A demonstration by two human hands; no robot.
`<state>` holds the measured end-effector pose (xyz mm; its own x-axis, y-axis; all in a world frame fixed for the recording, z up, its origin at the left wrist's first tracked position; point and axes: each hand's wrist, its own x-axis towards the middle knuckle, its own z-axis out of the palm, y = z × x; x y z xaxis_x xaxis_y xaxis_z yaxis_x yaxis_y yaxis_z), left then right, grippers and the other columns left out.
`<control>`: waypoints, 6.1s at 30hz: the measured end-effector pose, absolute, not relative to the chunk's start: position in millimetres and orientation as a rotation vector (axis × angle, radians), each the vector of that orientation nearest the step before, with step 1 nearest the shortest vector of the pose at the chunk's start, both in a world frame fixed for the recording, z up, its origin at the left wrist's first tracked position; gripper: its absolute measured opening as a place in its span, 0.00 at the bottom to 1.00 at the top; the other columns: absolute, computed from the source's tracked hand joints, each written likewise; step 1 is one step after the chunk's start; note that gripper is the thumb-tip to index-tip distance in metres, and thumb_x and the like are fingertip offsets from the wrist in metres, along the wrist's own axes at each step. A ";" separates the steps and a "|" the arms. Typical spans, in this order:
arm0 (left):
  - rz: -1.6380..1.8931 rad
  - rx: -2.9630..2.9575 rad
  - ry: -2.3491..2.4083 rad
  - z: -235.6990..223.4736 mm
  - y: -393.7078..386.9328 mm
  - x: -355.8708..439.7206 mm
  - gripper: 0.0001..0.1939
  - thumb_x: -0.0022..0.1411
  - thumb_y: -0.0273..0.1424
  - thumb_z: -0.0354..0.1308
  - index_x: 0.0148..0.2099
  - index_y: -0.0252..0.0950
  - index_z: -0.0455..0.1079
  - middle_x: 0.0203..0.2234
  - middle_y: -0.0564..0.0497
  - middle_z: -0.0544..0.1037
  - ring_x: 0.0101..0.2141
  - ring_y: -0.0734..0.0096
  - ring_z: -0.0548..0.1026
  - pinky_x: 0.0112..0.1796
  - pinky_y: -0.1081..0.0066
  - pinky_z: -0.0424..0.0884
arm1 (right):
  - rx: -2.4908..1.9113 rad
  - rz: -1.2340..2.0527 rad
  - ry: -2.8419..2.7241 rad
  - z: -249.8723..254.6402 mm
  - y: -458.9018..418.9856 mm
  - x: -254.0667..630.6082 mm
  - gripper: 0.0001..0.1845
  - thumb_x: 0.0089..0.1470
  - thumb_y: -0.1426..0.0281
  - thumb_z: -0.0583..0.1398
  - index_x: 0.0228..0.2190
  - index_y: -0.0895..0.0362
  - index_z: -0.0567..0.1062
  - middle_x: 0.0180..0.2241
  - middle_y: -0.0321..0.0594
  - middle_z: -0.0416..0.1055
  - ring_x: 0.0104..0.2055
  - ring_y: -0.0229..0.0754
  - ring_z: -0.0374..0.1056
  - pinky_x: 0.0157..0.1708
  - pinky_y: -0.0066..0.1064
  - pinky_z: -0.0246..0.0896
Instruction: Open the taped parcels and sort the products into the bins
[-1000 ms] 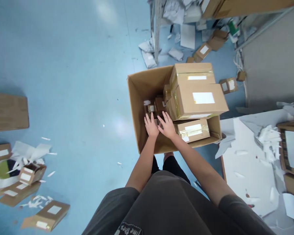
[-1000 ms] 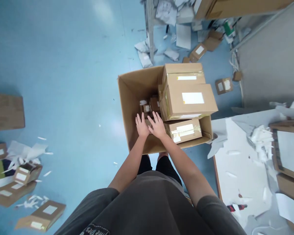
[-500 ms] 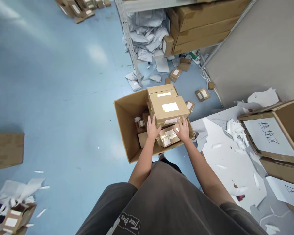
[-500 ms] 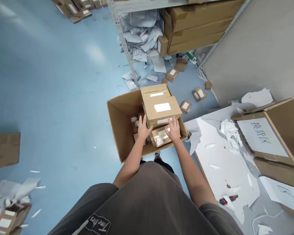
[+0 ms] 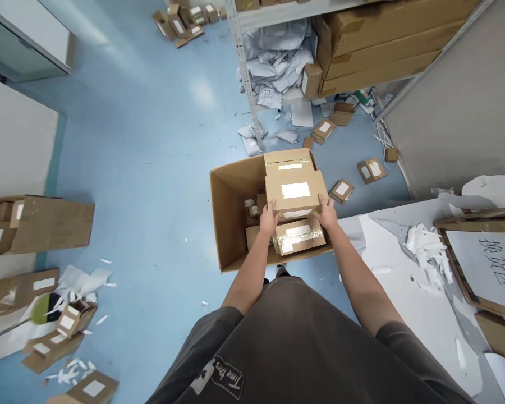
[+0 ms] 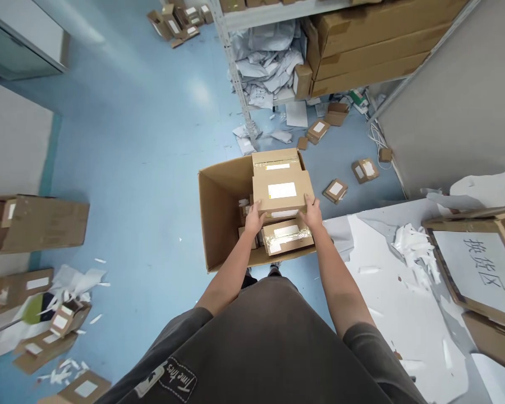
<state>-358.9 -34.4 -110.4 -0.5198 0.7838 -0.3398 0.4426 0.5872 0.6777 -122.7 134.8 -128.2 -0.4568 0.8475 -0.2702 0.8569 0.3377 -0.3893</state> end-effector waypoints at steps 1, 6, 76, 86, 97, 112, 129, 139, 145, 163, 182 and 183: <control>0.728 0.972 2.182 -112.4 -35.9 -357.4 0.32 0.75 0.30 0.59 0.76 0.45 0.58 0.70 0.38 0.67 0.62 0.51 0.75 0.60 0.56 0.74 | 1.641 -0.758 2.545 -127.5 132.3 -124.6 0.47 0.60 0.61 0.63 0.76 0.54 0.55 0.64 0.59 0.56 0.55 0.60 0.72 0.56 0.49 0.69; 0.818 0.954 2.270 -113.5 -46.5 -358.4 0.40 0.68 0.29 0.69 0.76 0.40 0.58 0.68 0.35 0.67 0.68 0.47 0.68 0.66 0.53 0.68 | 1.589 -0.653 2.600 -114.7 115.1 -137.3 0.41 0.65 0.61 0.62 0.74 0.51 0.59 0.61 0.56 0.57 0.52 0.57 0.73 0.54 0.45 0.69; 0.199 1.182 1.956 -150.4 -111.6 -536.5 0.37 0.57 0.39 0.77 0.67 0.48 0.74 0.61 0.44 0.79 0.65 0.44 0.67 0.65 0.51 0.65 | 1.201 -0.977 1.811 -137.3 -155.0 -290.7 0.29 0.71 0.48 0.57 0.48 0.62 0.79 0.54 0.61 0.79 0.58 0.58 0.77 0.54 0.37 0.68; 0.094 1.282 1.954 -197.5 -122.5 -531.4 0.37 0.65 0.39 0.71 0.73 0.48 0.67 0.66 0.41 0.74 0.68 0.38 0.62 0.70 0.39 0.53 | 1.285 -1.065 1.999 -177.2 -176.4 -295.2 0.60 0.62 0.56 0.69 0.79 0.49 0.39 0.79 0.60 0.43 0.62 0.61 0.74 0.57 0.44 0.70; -0.287 1.198 1.933 -262.7 -115.0 -520.6 0.50 0.66 0.51 0.66 0.82 0.52 0.49 0.76 0.40 0.58 0.74 0.36 0.55 0.73 0.41 0.42 | 1.103 -0.987 1.861 -235.7 -172.0 -316.7 0.65 0.62 0.59 0.71 0.78 0.41 0.32 0.79 0.66 0.31 0.64 0.64 0.72 0.62 0.45 0.65; -0.219 1.001 1.983 -429.4 -102.0 -518.9 0.49 0.59 0.44 0.72 0.79 0.52 0.57 0.76 0.41 0.59 0.75 0.38 0.53 0.73 0.39 0.35 | 0.824 -0.979 1.881 -316.7 -114.5 -329.7 0.60 0.64 0.64 0.68 0.79 0.44 0.36 0.72 0.55 0.61 0.65 0.58 0.71 0.61 0.42 0.65; -0.069 0.896 2.064 -457.7 -137.6 -499.6 0.60 0.56 0.34 0.72 0.83 0.45 0.43 0.81 0.44 0.36 0.79 0.40 0.31 0.74 0.42 0.39 | 0.983 -0.975 2.332 -322.9 -88.9 -318.9 0.45 0.65 0.67 0.63 0.77 0.53 0.55 0.75 0.56 0.55 0.75 0.61 0.53 0.71 0.55 0.58; 0.377 0.840 2.285 -295.7 -151.8 -478.6 0.41 0.69 0.34 0.61 0.80 0.40 0.53 0.76 0.39 0.59 0.75 0.47 0.57 0.70 0.48 0.62 | 1.140 -0.985 2.615 -210.0 -84.4 -306.0 0.36 0.69 0.64 0.55 0.74 0.57 0.61 0.75 0.56 0.52 0.78 0.59 0.47 0.74 0.58 0.53; 0.515 0.924 2.359 -183.1 -138.0 -485.6 0.40 0.71 0.38 0.59 0.80 0.41 0.53 0.77 0.40 0.55 0.74 0.49 0.58 0.69 0.52 0.66 | 1.290 -0.875 2.658 -142.6 -59.8 -293.6 0.38 0.68 0.63 0.56 0.76 0.52 0.58 0.74 0.55 0.55 0.77 0.61 0.47 0.72 0.66 0.51; 0.353 1.411 2.327 -58.2 86.5 -462.0 0.42 0.70 0.40 0.63 0.80 0.46 0.52 0.80 0.43 0.46 0.74 0.44 0.55 0.68 0.50 0.66 | 1.765 -0.509 2.828 -55.5 161.7 -197.6 0.40 0.66 0.61 0.58 0.75 0.55 0.58 0.75 0.57 0.52 0.76 0.66 0.47 0.71 0.66 0.51; 0.296 1.079 2.338 -165.8 128.0 -470.7 0.43 0.72 0.36 0.64 0.81 0.55 0.49 0.81 0.42 0.37 0.66 0.46 0.73 0.62 0.55 0.72 | 1.543 -0.914 2.682 -181.1 244.6 -244.5 0.40 0.64 0.69 0.59 0.73 0.61 0.56 0.65 0.62 0.64 0.62 0.61 0.69 0.61 0.51 0.67; 0.299 1.086 2.346 -163.3 126.5 -469.5 0.43 0.71 0.36 0.64 0.81 0.55 0.49 0.81 0.42 0.38 0.66 0.45 0.73 0.62 0.55 0.72 | 1.558 -0.902 2.689 -179.0 243.5 -245.6 0.39 0.64 0.69 0.59 0.73 0.61 0.58 0.64 0.62 0.65 0.61 0.62 0.70 0.61 0.51 0.67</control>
<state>-469.5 126.5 -163.3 -0.5343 0.7583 -0.3734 0.6402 0.6515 0.4070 -245.6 243.5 -179.0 -0.5329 0.8247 -0.1895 0.7721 0.3822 -0.5078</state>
